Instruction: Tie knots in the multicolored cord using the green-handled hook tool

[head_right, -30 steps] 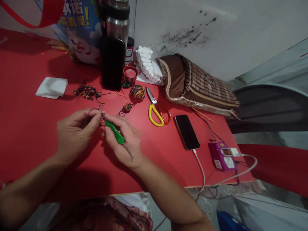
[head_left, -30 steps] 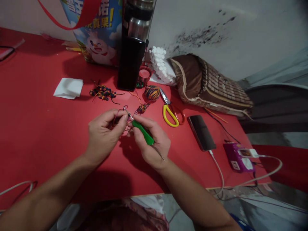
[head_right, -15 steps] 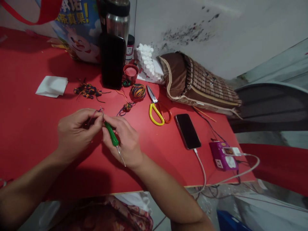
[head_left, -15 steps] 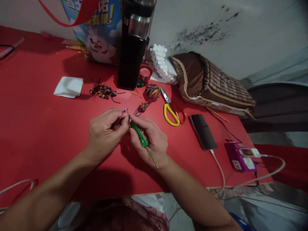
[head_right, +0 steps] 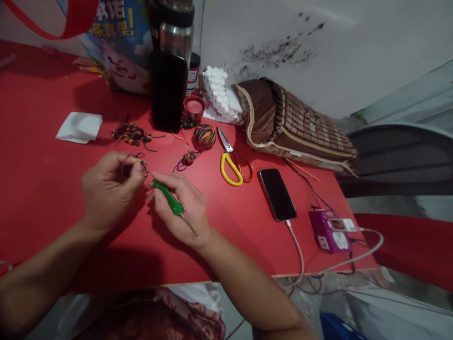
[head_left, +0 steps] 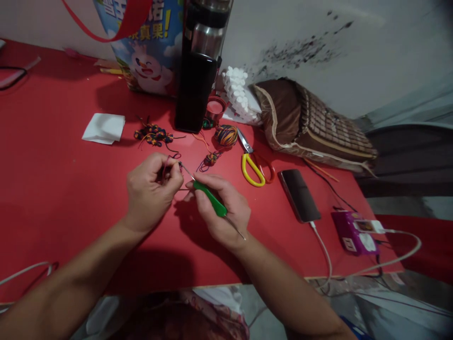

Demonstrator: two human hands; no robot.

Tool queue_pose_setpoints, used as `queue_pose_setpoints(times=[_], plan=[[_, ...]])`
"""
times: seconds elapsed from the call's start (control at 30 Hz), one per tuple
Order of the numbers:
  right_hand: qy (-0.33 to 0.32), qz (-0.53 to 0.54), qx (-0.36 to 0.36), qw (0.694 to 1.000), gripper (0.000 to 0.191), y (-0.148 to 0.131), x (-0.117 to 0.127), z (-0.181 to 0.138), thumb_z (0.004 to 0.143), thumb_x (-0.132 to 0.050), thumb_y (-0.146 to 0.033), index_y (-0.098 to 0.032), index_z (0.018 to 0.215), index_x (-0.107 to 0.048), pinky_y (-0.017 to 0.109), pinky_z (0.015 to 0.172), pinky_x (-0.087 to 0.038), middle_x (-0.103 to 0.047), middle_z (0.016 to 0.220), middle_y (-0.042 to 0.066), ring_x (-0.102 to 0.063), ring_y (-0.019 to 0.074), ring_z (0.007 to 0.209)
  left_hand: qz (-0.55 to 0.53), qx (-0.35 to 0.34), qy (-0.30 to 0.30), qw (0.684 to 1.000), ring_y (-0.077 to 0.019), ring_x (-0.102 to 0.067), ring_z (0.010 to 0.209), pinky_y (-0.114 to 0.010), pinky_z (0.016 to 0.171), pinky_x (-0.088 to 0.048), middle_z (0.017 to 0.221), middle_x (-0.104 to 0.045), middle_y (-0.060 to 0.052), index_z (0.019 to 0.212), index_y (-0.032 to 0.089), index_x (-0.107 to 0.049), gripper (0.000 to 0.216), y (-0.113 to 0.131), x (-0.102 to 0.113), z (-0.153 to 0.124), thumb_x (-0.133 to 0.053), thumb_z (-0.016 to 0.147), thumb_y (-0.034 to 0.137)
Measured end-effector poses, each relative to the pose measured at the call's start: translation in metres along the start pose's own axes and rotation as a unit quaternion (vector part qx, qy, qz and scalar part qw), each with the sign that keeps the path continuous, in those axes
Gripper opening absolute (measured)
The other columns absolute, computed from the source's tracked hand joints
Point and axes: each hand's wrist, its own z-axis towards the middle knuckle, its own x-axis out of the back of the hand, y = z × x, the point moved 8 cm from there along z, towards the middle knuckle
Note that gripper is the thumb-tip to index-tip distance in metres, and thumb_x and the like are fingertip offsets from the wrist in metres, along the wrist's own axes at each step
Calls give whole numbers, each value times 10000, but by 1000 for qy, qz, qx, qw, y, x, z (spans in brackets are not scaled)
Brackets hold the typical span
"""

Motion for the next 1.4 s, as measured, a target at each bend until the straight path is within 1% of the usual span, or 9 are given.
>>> queue_pose_setpoints(times=[0.27,0.53,0.63,0.77,0.83,0.93,1.03,1.17,1.4], plan=[[12,-7,-55,998,178,-2,13,8,1024,-659,-254,-254,1169,-763,306,708,-660,-814,933,28,-761,138,710,53,-125,-41,990,-162,-521,633,-326,649,-411,706,-588,11,781,244,-597,172,11,-4,3,-631,936,178],[40,-38,-93,994,129,-6,18,6,1006,-646,-221,-226,1088,-745,268,601,-612,-806,817,-3,-718,116,584,206,-318,-64,923,-214,-619,734,-354,676,-436,791,-685,-62,863,224,-606,165,24,-19,-11,-550,999,149],[28,-162,-3,986,125,-20,14,7,1009,-637,-215,-241,1058,-749,290,651,-618,-816,838,16,-739,141,656,218,-331,-69,915,-225,-605,712,-367,654,-427,786,-691,-76,852,220,-609,176,27,-21,-14,-544,1001,154],[-5,-326,139,935,136,-36,2,4,997,-669,-260,-221,894,-749,301,553,-515,-776,722,39,-683,160,601,231,-316,-145,909,-227,-578,680,-369,610,-386,756,-664,-75,816,227,-598,218,23,-33,-17,-509,976,108],[-8,-319,132,939,232,-33,5,8,995,-705,-333,-215,797,-729,302,515,-456,-728,641,25,-626,143,542,216,-315,-181,906,-223,-572,677,-358,597,-374,750,-652,-68,805,230,-589,213,22,-38,-20,-522,954,94],[20,-186,7,982,412,-11,24,21,1044,-659,-414,-225,679,-677,282,519,-438,-656,570,-17,-563,106,505,183,-317,-217,905,-206,-551,659,-342,601,-378,746,-639,-57,797,223,-572,191,24,-44,-22,-549,941,101],[73,-31,-139,987,532,20,41,31,963,-735,-572,-235,573,-609,261,430,-356,-490,440,-68,-411,82,408,105,-234,-275,926,-165,-509,614,-310,594,-376,712,-602,-18,774,216,-543,193,19,-50,-18,-551,935,109],[75,116,-221,965,606,46,39,37,722,-913,-684,-231,562,-545,237,356,-273,-444,403,-97,-348,60,353,-43,-17,-299,953,-121,-452,542,-255,533,-350,632,-547,38,751,217,-561,153,0,-50,-9,-582,894,165],[72,128,-161,976,472,41,39,37,778,-900,-642,-228,747,-677,217,334,-307,-485,445,-118,-346,53,324,-174,170,-304,921,-112,-467,517,-231,478,-355,630,-612,19,772,216,-609,111,-19,-56,-20,-664,868,216]])
